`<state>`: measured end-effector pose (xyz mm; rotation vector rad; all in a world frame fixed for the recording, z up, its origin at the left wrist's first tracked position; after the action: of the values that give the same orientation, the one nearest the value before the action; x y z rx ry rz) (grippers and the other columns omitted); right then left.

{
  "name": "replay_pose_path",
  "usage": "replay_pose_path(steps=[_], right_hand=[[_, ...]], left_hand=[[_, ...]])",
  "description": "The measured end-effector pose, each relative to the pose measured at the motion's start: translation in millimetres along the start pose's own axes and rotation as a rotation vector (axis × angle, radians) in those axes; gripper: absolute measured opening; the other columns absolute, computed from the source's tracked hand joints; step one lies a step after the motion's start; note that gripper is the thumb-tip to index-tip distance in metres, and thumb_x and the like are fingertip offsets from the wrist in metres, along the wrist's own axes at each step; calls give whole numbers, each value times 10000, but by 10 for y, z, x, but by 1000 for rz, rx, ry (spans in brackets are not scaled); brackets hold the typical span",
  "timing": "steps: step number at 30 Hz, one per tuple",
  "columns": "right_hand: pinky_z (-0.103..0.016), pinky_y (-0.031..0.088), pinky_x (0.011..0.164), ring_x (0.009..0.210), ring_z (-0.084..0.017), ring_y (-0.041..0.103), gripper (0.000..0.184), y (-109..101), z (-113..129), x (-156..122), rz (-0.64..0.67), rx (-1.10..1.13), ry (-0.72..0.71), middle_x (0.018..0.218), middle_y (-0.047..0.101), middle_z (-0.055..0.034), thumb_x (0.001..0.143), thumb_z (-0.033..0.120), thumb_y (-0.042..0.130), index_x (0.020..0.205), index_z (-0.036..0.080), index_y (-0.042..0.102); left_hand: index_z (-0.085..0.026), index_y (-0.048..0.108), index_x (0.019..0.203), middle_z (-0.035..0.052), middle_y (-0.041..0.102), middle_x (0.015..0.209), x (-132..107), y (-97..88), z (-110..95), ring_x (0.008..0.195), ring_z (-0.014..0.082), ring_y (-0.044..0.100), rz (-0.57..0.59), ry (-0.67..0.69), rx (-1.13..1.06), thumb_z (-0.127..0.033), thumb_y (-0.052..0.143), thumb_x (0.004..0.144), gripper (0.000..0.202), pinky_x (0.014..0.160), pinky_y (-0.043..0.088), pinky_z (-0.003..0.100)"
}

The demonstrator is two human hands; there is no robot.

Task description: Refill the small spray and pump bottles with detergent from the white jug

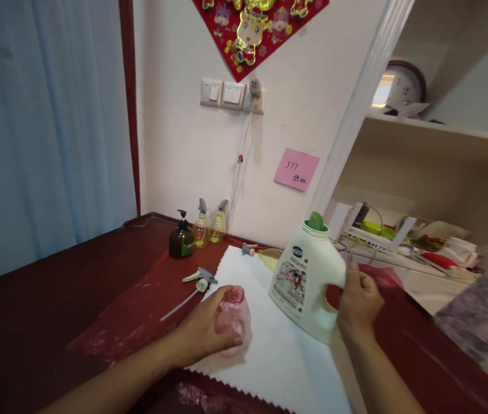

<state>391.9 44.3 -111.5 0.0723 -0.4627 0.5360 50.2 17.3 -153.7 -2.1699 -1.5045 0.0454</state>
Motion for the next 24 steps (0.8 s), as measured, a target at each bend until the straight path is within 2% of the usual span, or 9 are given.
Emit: replay_pose_path(steps=[3,8,13,17,24], right_hand=[[-299,321,479,521,-142,387,453,-4,-39,13,-19,-7,50,544,458,63,816,653,587,683,221,566],[-299,327,457,493,-145,411,433,-8,-49,34,54,-1,103,531,466,56,807,639,575,660,234,528],[-299,330,488,532,-145,415,471,-24,12,5,119,8,82,566,489,49,805,674,543,727,211,574],[-284,353,524,544,-129,437,463,-17,12,-20,149,16,73,608,507,52,864,645,535,798,191,601],[-272,443,610,598,-111,511,353,-9,-47,-22,173,36,77,739,580,36,985,499,530,896,172,630]], left_hand=[[-255,538,1277,52,618,1283,6,10,16,1168,285,555,2,3,-4,-285,817,664,674,1010,428,401],[-243,518,1294,69,610,1273,14,21,17,1182,285,551,1,16,-53,-280,812,672,689,1039,421,424],[-236,515,1268,68,617,1215,10,6,-77,1123,264,579,25,17,-59,-224,768,685,635,988,463,405],[-224,514,1261,64,617,1200,11,0,-107,1117,259,582,34,22,-49,-195,743,697,609,991,459,392],[-249,500,1292,71,618,1238,37,43,-3,1134,263,587,33,-6,-92,-212,740,709,632,988,471,395]])
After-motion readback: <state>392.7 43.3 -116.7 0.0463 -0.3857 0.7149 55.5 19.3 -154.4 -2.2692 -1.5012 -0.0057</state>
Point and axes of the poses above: each hand's wrist, its own x-axis towards the middle knuckle, its own y-axis out of the palm, z = x × y, the point moved 6 cm from there along x, towards the middle knuckle
